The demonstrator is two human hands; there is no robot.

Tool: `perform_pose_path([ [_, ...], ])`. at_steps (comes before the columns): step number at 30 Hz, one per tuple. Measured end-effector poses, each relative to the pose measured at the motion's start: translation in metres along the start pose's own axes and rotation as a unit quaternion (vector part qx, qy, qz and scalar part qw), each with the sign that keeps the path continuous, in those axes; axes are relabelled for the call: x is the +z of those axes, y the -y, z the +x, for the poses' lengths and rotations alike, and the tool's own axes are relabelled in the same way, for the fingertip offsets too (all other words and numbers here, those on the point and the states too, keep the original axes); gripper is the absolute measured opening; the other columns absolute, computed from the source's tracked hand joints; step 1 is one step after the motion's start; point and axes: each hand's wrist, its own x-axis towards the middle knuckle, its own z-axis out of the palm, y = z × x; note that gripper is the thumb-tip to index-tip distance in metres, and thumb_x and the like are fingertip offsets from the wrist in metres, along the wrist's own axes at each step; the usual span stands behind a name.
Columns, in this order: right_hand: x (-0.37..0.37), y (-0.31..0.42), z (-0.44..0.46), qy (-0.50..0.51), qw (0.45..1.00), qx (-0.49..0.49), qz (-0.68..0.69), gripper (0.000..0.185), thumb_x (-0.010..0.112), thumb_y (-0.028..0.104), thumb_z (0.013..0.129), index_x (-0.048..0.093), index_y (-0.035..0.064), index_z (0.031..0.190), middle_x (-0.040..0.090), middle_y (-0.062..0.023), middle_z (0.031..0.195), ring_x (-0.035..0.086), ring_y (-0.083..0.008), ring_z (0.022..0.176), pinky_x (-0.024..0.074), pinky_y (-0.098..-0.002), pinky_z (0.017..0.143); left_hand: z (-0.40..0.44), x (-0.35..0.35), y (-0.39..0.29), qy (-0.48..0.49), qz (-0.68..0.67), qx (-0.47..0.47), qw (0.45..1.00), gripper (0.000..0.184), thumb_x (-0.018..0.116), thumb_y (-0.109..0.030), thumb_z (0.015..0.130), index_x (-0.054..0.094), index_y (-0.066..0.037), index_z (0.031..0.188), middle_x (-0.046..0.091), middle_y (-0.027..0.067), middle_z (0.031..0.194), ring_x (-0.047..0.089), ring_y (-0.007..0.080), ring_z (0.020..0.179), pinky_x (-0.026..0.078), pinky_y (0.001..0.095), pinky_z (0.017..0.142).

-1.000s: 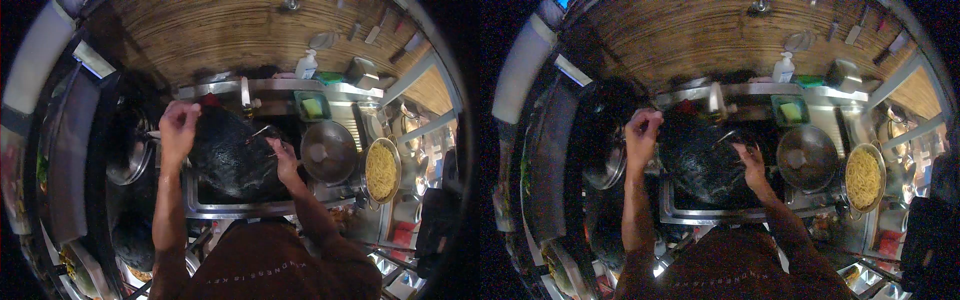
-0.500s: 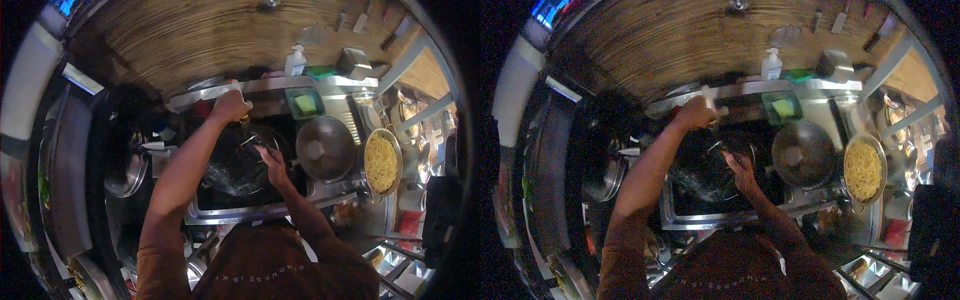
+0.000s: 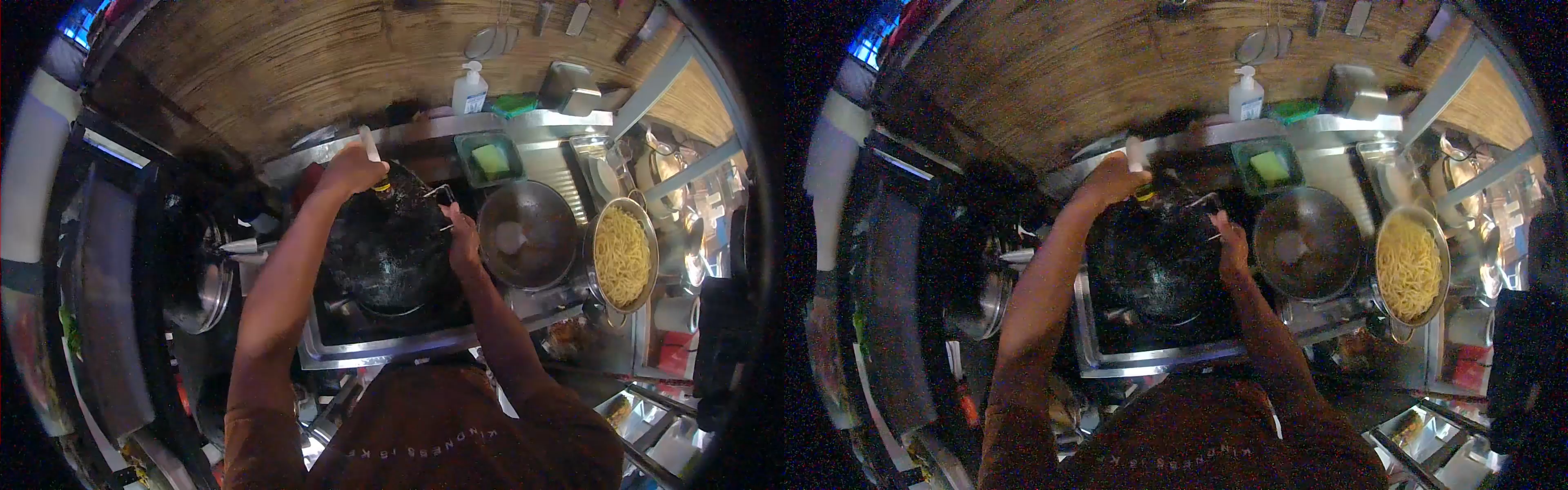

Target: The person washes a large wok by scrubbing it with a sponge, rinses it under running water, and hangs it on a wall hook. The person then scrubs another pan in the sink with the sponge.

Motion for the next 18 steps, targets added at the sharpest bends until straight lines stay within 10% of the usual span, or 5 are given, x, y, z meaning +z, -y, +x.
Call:
perform_pose_path([
  [3,0.0,-0.008,0.013,-0.03,0.999,0.033,0.018,0.055,0.046,0.045,0.098,0.065,-0.0042,0.114,0.069,-0.0087,0.105,0.061,-0.0169,0.095,0.0465,-0.0313,0.086,-0.014,0.004,0.006,-0.05,-0.005,0.018,0.999,0.045,0.07,-0.042,0.082,0.062,0.001,0.093,0.065,0.0098,0.077,0.063,0.0185,0.067,0.049,0.0345,0.059],
  [6,-0.022,-0.035,0.042,0.001,1.0,-0.02,-0.011,0.056,0.046,0.046,0.098,0.066,-0.0046,0.113,0.069,-0.0086,0.103,0.061,-0.0168,0.094,0.0466,-0.0315,0.084,-0.025,0.011,0.021,0.0,-0.187,-0.063,0.98,0.05,0.071,-0.044,0.078,0.064,0.003,0.095,0.068,0.0163,0.09,0.066,0.0281,0.086,0.049,0.0397,0.078],
  [18,0.004,-0.008,0.023,-0.01,1.0,0.008,-0.023,0.052,0.047,0.044,0.1,0.066,-0.0027,0.113,0.068,-0.0038,0.096,0.06,-0.0111,0.085,0.0469,-0.0262,0.078,-0.063,0.011,0.03,-0.006,-0.437,-0.033,0.899,0.028,0.07,-0.034,0.087,0.065,-0.006,0.09,0.061,-0.0014,0.074,0.053,0.0066,0.063,0.047,0.0229,0.057],
])
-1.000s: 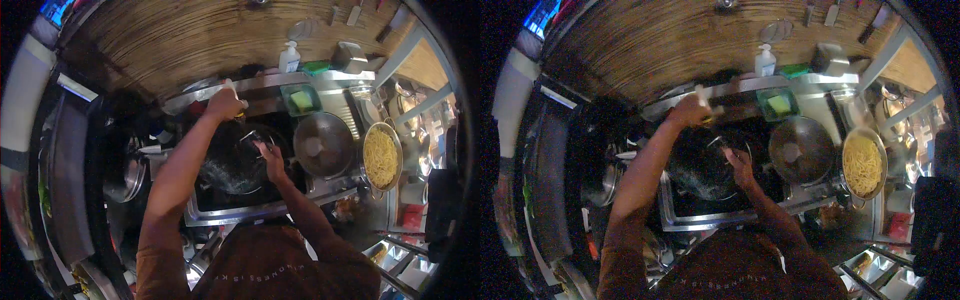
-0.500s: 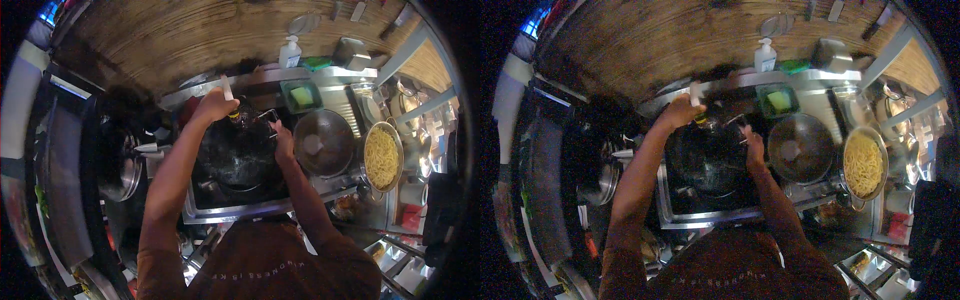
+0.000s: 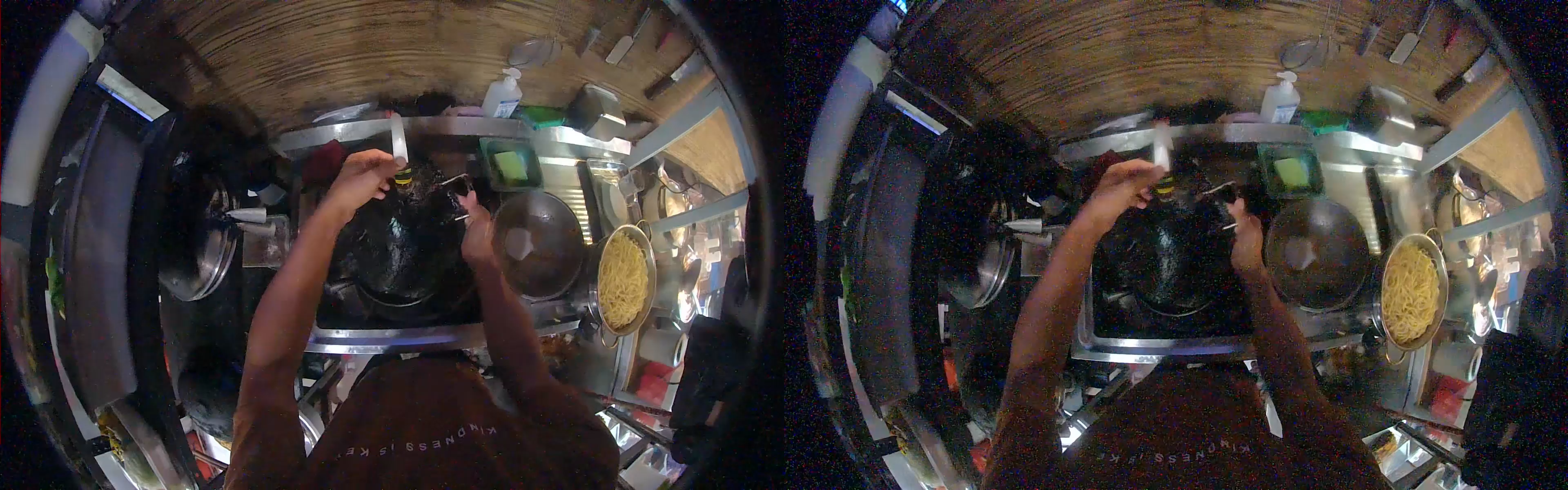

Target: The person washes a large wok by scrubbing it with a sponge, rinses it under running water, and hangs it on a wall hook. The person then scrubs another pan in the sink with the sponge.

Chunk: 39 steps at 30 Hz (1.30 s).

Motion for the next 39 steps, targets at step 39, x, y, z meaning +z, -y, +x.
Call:
perform_pose_path([
  [39,0.217,0.082,-0.142,0.151,0.938,-0.191,-0.246,0.022,0.059,0.014,0.088,0.058,-0.0013,0.103,0.064,-0.0252,0.092,0.062,-0.0449,0.085,0.0501,-0.048,0.071,-0.174,-0.008,-0.078,-0.28,0.361,0.043,0.889,0.038,0.072,-0.033,0.081,0.063,0.003,0.075,0.063,0.018,0.067,0.063,0.0302,0.059,0.048,0.0378,0.058],
])
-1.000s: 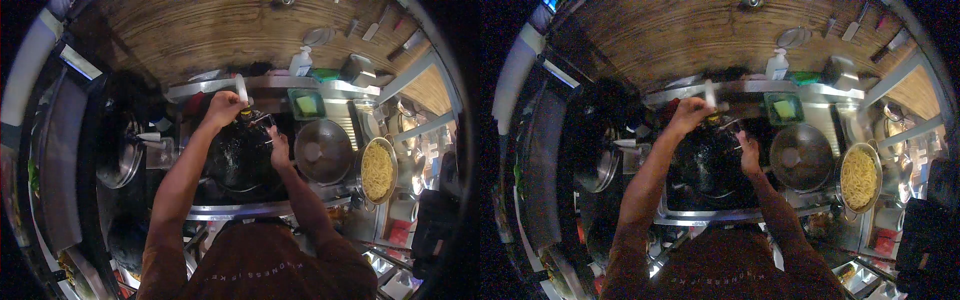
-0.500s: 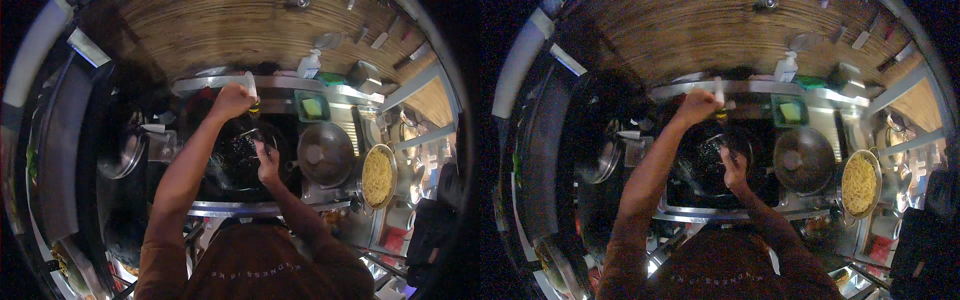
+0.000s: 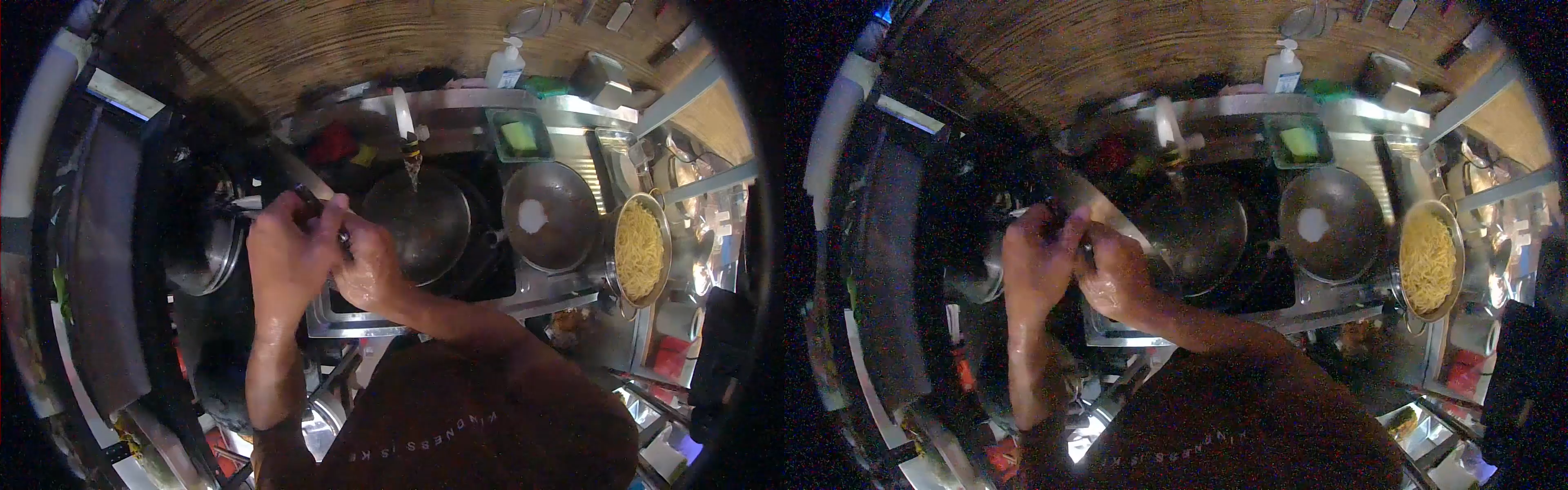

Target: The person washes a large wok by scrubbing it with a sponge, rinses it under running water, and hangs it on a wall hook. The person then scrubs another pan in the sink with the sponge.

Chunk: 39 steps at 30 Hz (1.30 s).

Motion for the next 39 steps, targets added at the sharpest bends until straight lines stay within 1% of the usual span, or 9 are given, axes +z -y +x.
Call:
perform_pose_path([
  [6,-0.004,0.011,0.004,0.06,0.998,-0.029,0.02,0.042,0.055,0.024,0.093,0.052,-0.0025,0.125,0.06,-0.0272,0.115,0.059,-0.0421,0.106,0.0484,-0.0472,0.088,0.009,0.009,0.032,-0.021,-0.229,-0.047,0.972,0.026,0.065,-0.022,0.087,0.062,0.001,0.075,0.058,0.0029,0.065,0.048,0.0103,0.056,0.037,0.0274,0.05],
  [9,-0.005,-0.054,0.012,0.117,0.947,0.066,0.293,0.051,0.05,0.035,0.096,0.049,-0.0004,0.132,0.056,-0.022,0.129,0.055,-0.0331,0.119,0.0447,-0.0444,0.096,0.014,0.01,0.023,-0.043,-0.249,-0.114,0.961,0.026,0.063,-0.024,0.089,0.061,-0.002,0.075,0.054,-0.0004,0.065,0.043,0.0079,0.056,0.032,0.0257,0.049],
  [13,-0.045,-0.151,0.047,-0.055,0.861,0.336,0.377,0.035,0.046,0.032,0.096,0.062,0.0013,0.104,0.065,-0.0129,0.101,0.065,-0.0236,0.092,0.0518,-0.0375,0.084,0.024,0.023,0.037,-0.078,-0.239,-0.06,0.966,0.03,0.061,-0.029,0.09,0.057,-0.006,0.071,0.049,-0.0024,0.063,0.039,0.0067,0.053,0.027,0.0246,0.046],
  [20,-0.071,-0.193,0.093,0.082,0.791,0.366,0.483,0.027,0.054,0.024,0.092,0.062,-0.0001,0.101,0.067,-0.0201,0.093,0.068,-0.0315,0.086,0.0554,-0.0416,0.081,0.035,0.03,0.021,0.026,-0.321,-0.149,0.935,0.022,0.065,-0.031,0.086,0.061,-0.01,0.081,0.054,-0.0035,0.072,0.045,0.0087,0.064,0.032,0.0275,0.054],
  [23,-0.069,-0.2,0.087,0.072,0.953,0.277,0.094,0.036,0.056,0.029,0.09,0.062,-0.0009,0.109,0.067,-0.0227,0.099,0.067,-0.0339,0.09,0.0535,-0.044,0.085,0.022,0.028,-0.003,-0.005,-0.282,-0.162,0.946,0.03,0.062,-0.028,0.089,0.052,-0.011,0.066,0.048,-0.006,0.065,0.037,0.0035,0.058,0.025,0.0241,0.048],
  [27,-0.081,-0.274,0.071,0.244,0.863,0.136,-0.421,0.045,0.056,0.038,0.09,0.062,0.0013,0.115,0.065,-0.0238,0.109,0.064,-0.0353,0.1,0.0492,-0.0435,0.089,0.017,0.018,-0.005,-0.029,-0.321,-0.113,0.94,0.028,0.063,-0.026,0.088,0.054,-0.01,0.067,0.048,-0.0059,0.065,0.04,0.0057,0.062,0.029,0.0244,0.056],
  [32,-0.055,-0.355,0.024,0.089,0.961,0.212,-0.153,0.045,0.055,0.042,0.092,0.062,0.0056,0.118,0.065,-0.0209,0.111,0.062,-0.0313,0.103,0.0472,-0.041,0.089,0.017,-0.02,-0.005,-0.062,-0.394,-0.093,0.912,0.022,0.064,-0.021,0.088,0.057,-0.008,0.071,0.05,-0.0039,0.07,0.043,0.009,0.067,0.031,0.0244,0.065],
  [35,-0.061,-0.36,0.029,0.144,0.925,0.343,0.077,0.048,0.054,0.043,0.093,0.062,0.0045,0.119,0.066,-0.0161,0.109,0.062,-0.028,0.099,0.0472,-0.0407,0.087,0.013,-0.049,0.007,-0.09,-0.376,-0.101,0.917,0.02,0.063,-0.022,0.088,0.058,-0.008,0.075,0.049,-0.0033,0.073,0.042,0.0091,0.07,0.032,0.0251,0.066],
  [39,-0.089,-0.308,0.046,0.077,0.936,0.343,-0.026,0.049,0.053,0.046,0.094,0.065,0.0023,0.112,0.068,-0.0143,0.103,0.063,-0.0268,0.092,0.048,-0.041,0.081,-0.005,-0.067,0.026,-0.167,-0.405,-0.15,0.886,0.02,0.061,-0.024,0.088,0.055,-0.011,0.074,0.042,-0.0038,0.072,0.04,0.0081,0.071,0.029,0.0252,0.064],
])
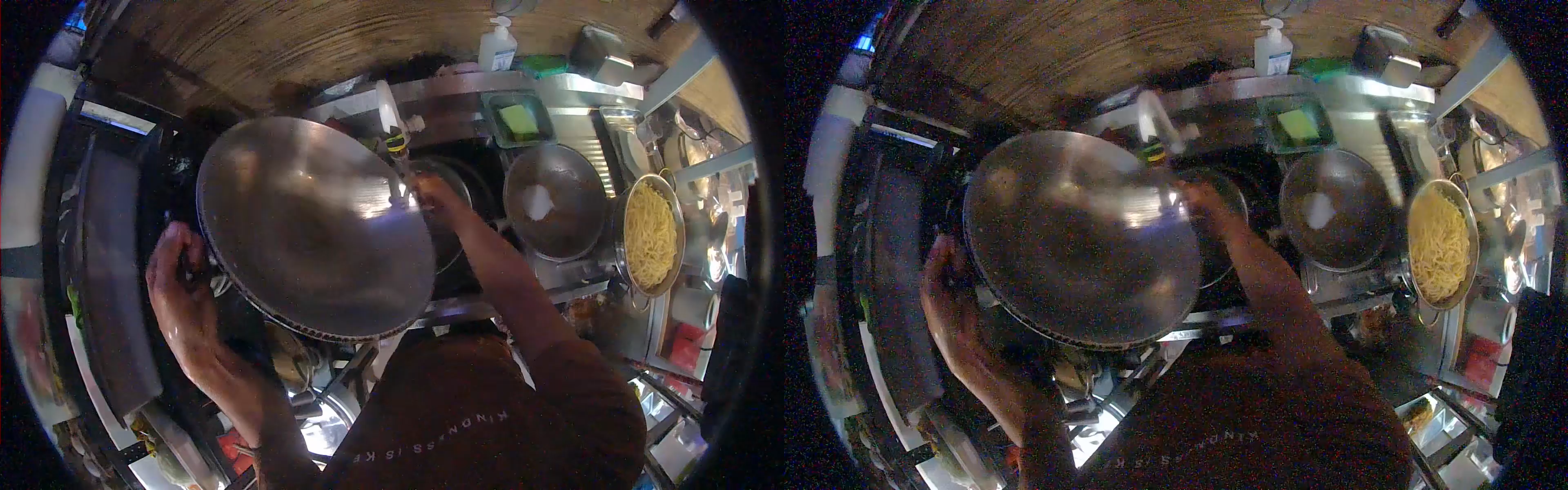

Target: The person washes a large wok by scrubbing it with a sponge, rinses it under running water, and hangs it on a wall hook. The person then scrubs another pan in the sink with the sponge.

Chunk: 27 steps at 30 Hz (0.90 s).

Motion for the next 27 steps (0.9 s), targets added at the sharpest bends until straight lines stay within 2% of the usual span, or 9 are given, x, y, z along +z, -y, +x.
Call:
perform_pose_path([
  [5,-0.096,0.044,-0.002,-0.122,0.974,-0.046,-0.186,0.05,0.055,0.049,0.093,0.068,0.0013,0.102,0.069,-0.0099,0.087,0.063,-0.0219,0.079,0.0483,-0.0379,0.07,-0.002,-0.065,0.069,0.068,0.048,-0.078,0.993,0.025,0.056,-0.031,0.088,0.05,-0.017,0.069,0.039,-0.0051,0.07,0.036,0.0072,0.068,0.028,0.0251,0.062],
  [7,-0.143,0.03,0.011,-0.133,0.978,-0.132,-0.086,0.044,0.059,0.047,0.092,0.067,0.0039,0.093,0.065,-0.004,0.077,0.058,-0.014,0.07,0.0454,-0.0317,0.063,-0.012,-0.064,0.109,0.007,0.055,-0.125,0.991,0.025,0.054,-0.032,0.088,0.05,-0.019,0.068,0.042,-0.0063,0.068,0.039,0.0063,0.064,0.029,0.0256,0.058],
  [9,-0.164,0.106,-0.042,-0.132,0.983,-0.059,-0.112,0.039,0.061,0.045,0.091,0.065,0.0067,0.088,0.059,0.0007,0.071,0.053,-0.0088,0.065,0.0429,-0.0264,0.059,-0.02,-0.058,0.15,-0.026,0.119,-0.179,0.976,0.025,0.054,-0.035,0.09,0.054,-0.019,0.071,0.045,-0.0056,0.068,0.041,0.0069,0.063,0.03,0.027,0.054],
  [11,-0.174,0.159,-0.088,-0.151,0.977,-0.067,-0.133,0.04,0.061,0.045,0.091,0.066,0.0053,0.087,0.059,0.0007,0.072,0.053,-0.0088,0.066,0.0432,-0.0261,0.059,-0.013,-0.063,0.225,0.0,-0.017,-0.25,0.968,0.031,0.052,-0.041,0.094,0.056,-0.018,0.074,0.05,-0.0036,0.07,0.046,0.0086,0.065,0.035,0.029,0.057],
  [12,-0.174,0.173,-0.097,-0.159,0.974,-0.072,-0.142,0.041,0.061,0.045,0.091,0.066,0.0047,0.087,0.059,0.0007,0.072,0.053,-0.0088,0.066,0.0434,-0.026,0.059,-0.021,-0.049,0.241,0.021,0.029,-0.19,0.981,0.034,0.049,-0.043,0.096,0.057,-0.017,0.075,0.053,-0.0026,0.071,0.049,0.0095,0.067,0.037,0.0299,0.058],
  [17,-0.19,0.206,-0.123,-0.212,0.909,-0.282,-0.224,0.05,0.059,0.046,0.092,0.066,-0.0033,0.085,0.06,-0.0051,0.07,0.055,-0.0141,0.067,0.0454,-0.0309,0.068,-0.001,0.009,0.39,0.084,-0.087,-0.269,0.956,0.038,0.047,-0.049,0.097,0.058,-0.016,0.083,0.056,-0.0014,0.072,0.053,0.0104,0.069,0.042,0.0309,0.059],
  [20,-0.182,0.248,-0.164,-0.259,0.888,-0.22,-0.309,0.049,0.061,0.044,0.091,0.068,-0.0046,0.096,0.068,-0.0113,0.079,0.061,-0.0162,0.076,0.0465,-0.0319,0.076,0.013,0.054,0.468,0.17,-0.159,-0.28,0.931,0.039,0.048,-0.053,0.096,0.059,-0.016,0.087,0.055,-0.0016,0.071,0.054,0.0101,0.069,0.043,0.0309,0.058],
  [24,-0.169,0.286,-0.21,-0.314,0.861,-0.227,-0.33,0.046,0.061,0.04,0.092,0.068,-0.0048,0.093,0.068,-0.0134,0.079,0.062,-0.017,0.076,0.0465,-0.0316,0.076,0.009,0.123,0.448,0.269,-0.142,-0.262,0.916,0.04,0.055,-0.053,0.092,0.06,-0.014,0.089,0.056,-0.0016,0.073,0.053,0.0102,0.068,0.043,0.0307,0.059],
  [27,-0.191,0.29,-0.214,-0.328,0.844,-0.27,-0.328,0.043,0.059,0.037,0.094,0.068,-0.0049,0.09,0.068,-0.013,0.078,0.06,-0.0165,0.074,0.0463,-0.0319,0.073,0.005,0.169,0.446,0.221,-0.165,-0.282,0.919,0.036,0.058,-0.047,0.092,0.06,-0.011,0.087,0.058,-0.0003,0.075,0.053,0.0126,0.066,0.043,0.033,0.058],
])
